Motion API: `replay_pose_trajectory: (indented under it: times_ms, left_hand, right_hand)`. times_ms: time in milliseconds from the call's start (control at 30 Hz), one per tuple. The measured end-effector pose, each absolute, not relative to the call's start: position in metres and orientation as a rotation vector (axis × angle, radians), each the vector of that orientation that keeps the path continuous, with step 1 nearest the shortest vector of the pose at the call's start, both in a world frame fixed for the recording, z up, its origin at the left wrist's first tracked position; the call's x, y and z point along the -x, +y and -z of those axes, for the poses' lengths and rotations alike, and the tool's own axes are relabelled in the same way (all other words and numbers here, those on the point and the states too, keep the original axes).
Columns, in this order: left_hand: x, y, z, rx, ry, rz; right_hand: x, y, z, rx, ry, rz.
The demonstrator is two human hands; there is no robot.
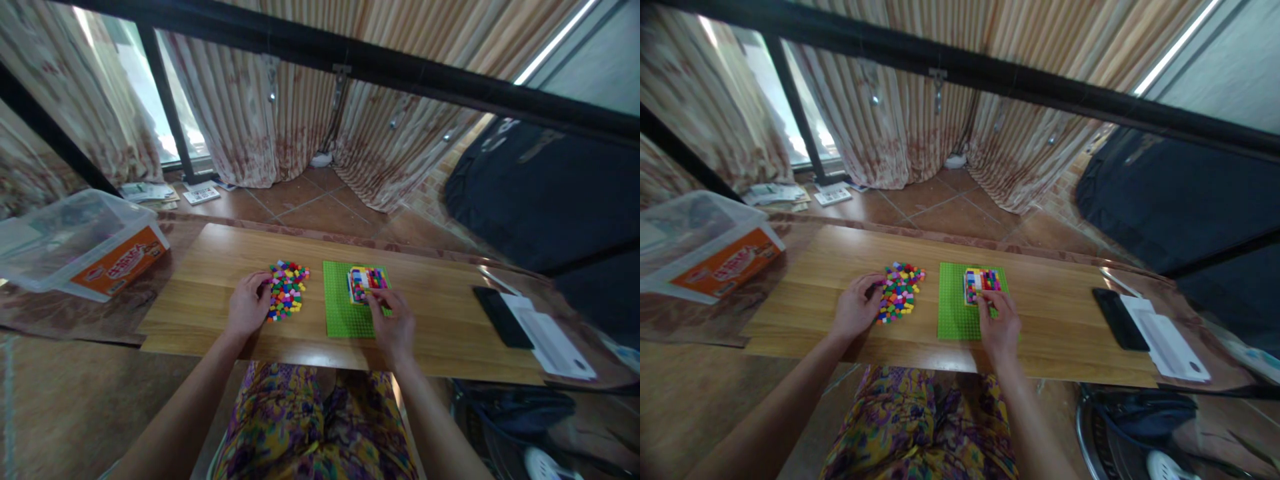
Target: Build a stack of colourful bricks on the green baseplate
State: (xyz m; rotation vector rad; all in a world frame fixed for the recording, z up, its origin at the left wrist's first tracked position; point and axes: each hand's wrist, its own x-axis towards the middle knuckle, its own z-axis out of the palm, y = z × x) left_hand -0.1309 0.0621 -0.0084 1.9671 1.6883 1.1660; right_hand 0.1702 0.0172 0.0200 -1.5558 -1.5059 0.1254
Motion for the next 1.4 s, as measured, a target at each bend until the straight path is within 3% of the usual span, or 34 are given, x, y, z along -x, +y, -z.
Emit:
replay_pose_trajectory:
  times_ms: [400, 1167, 1267, 1400]
  left_hand:
    - [0.132, 0.063, 0.012, -1.986, 1.682, -1.2]
    - [0.13, 0.061, 0.011, -1.967, 1.684, -1.196]
    - [0.129, 0.061, 0.009, -1.97, 1.682, -1.191]
    - [0.129, 0.06, 0.01, -1.97, 1.682, -1.202]
  right_hand:
    - [-0.164, 0.031, -0.015, 1.748, -1.526, 0.193]
    - [-0.162, 0.028, -0.01, 1.691, -1.559, 0.274]
    - [-0.146, 0.017, -0.015, 1.612, -1.57, 0.235]
    - [-0.109, 0.0, -0.013, 1.444, -1.78, -0.059]
